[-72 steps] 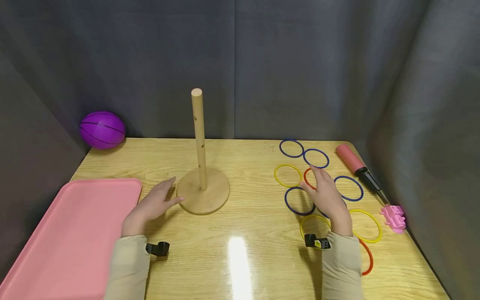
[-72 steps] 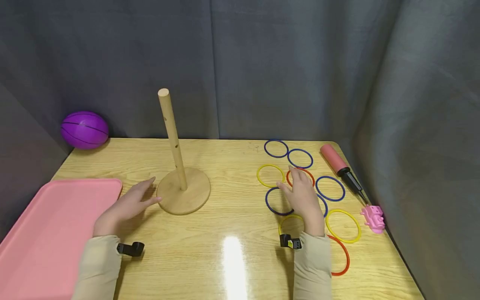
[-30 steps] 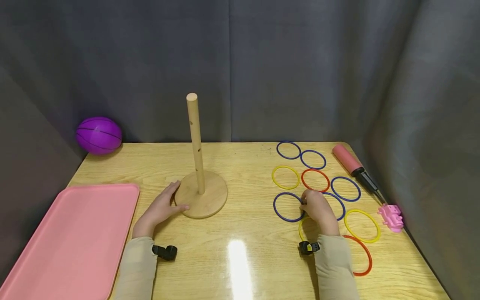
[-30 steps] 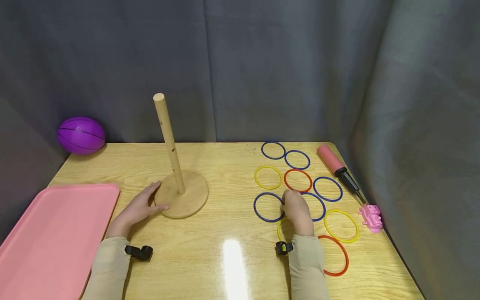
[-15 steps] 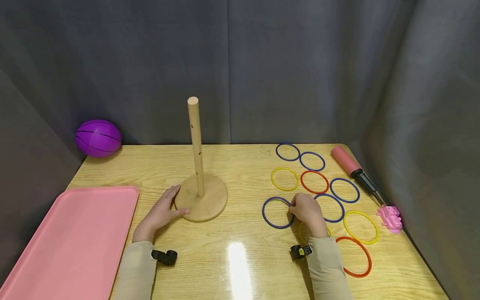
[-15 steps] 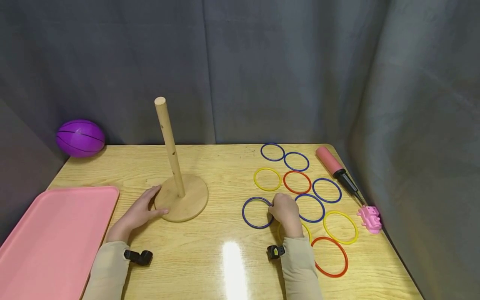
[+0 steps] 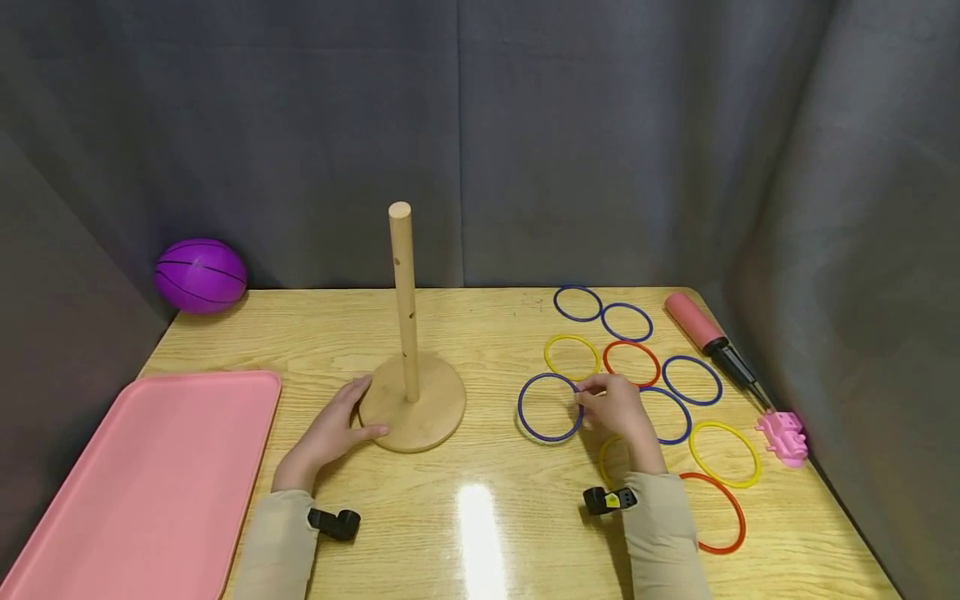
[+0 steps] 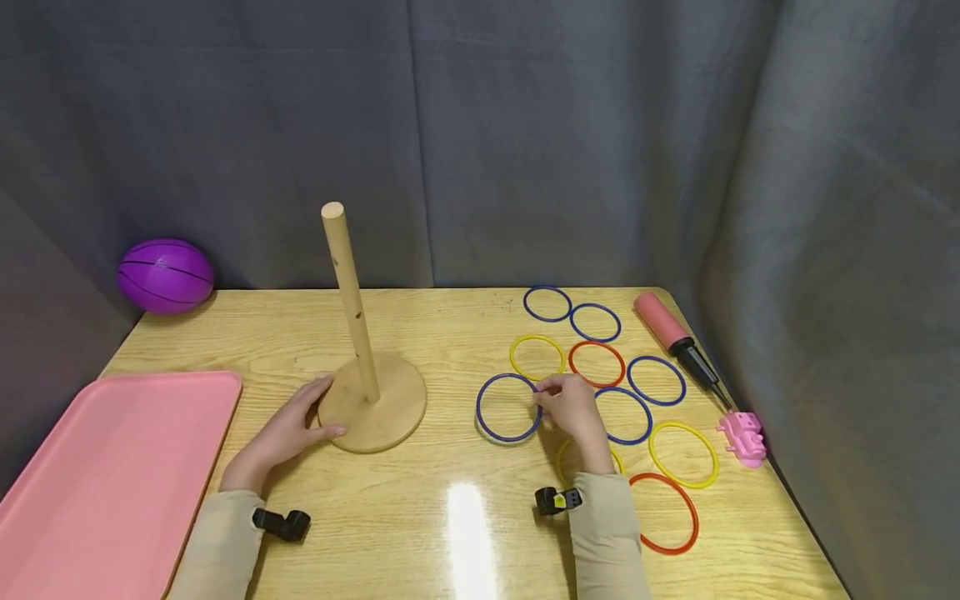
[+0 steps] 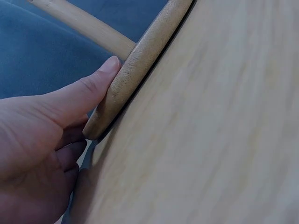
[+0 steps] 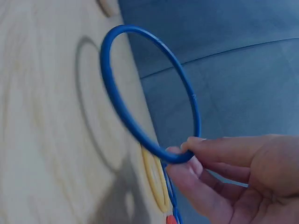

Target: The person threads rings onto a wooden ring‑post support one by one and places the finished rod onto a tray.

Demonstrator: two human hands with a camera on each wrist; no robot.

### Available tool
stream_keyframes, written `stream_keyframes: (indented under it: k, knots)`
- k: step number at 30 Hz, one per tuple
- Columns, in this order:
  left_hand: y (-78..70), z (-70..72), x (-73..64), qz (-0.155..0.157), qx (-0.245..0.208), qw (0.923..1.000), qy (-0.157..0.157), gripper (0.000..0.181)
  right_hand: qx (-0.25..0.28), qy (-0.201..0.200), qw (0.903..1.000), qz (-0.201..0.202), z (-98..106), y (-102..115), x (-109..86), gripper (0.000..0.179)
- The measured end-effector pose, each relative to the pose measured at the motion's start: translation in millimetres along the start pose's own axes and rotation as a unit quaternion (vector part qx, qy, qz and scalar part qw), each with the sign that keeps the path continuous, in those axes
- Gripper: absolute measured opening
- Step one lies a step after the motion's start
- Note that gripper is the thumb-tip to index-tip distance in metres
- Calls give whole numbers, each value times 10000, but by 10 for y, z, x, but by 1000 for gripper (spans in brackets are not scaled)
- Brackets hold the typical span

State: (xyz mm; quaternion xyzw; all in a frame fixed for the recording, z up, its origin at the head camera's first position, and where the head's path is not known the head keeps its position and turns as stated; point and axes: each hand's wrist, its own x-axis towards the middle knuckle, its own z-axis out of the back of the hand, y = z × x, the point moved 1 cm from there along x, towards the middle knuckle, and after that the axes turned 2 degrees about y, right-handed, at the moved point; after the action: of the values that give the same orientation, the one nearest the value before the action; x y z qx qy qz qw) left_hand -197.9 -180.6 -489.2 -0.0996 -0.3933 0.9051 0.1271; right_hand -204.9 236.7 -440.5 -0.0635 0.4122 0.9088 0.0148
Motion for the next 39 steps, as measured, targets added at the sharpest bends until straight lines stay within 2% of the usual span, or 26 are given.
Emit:
stream_keyframes:
  k: [4, 10, 16, 20, 23, 25, 30, 39]
  knots:
    - [-32, -42, -16, -74, -12, 10000, 17, 92, 763, 83, 9970, -53, 19, 83, -15, 20]
    - [-89, -110, -53, -169, 94, 9998, 38, 93, 1759, 258, 9840, 105, 58, 211, -50, 29]
    - [-160, -176, -97, -264, 173, 9995, 68, 92, 2423, 268, 9696, 201, 125, 350, -114, 34]
    - [-198, -224, -116, -280, 149, 9994, 127, 92, 2818, 216, 9587, 323, 175, 479, -188, 25]
    - [-231, -264, -116, -291, 88, 9994, 134, 92, 3247, 212, 9443, 491, 212, 588, -264, 13]
    - [-255, -294, -115, -304, 75, 9994, 115, 92, 3596, 220, 9306, 648, 235, 655, -314, 7]
    - [-298, -367, -115, -326, -5, 9995, 41, 93, 4280, 260, 8966, 1105, 278, 809, -400, 14]
    - [-323, -430, -135, -375, 122, 9989, -247, 94, 4872, 211, 8564, 1695, 287, 1291, -468, 19]
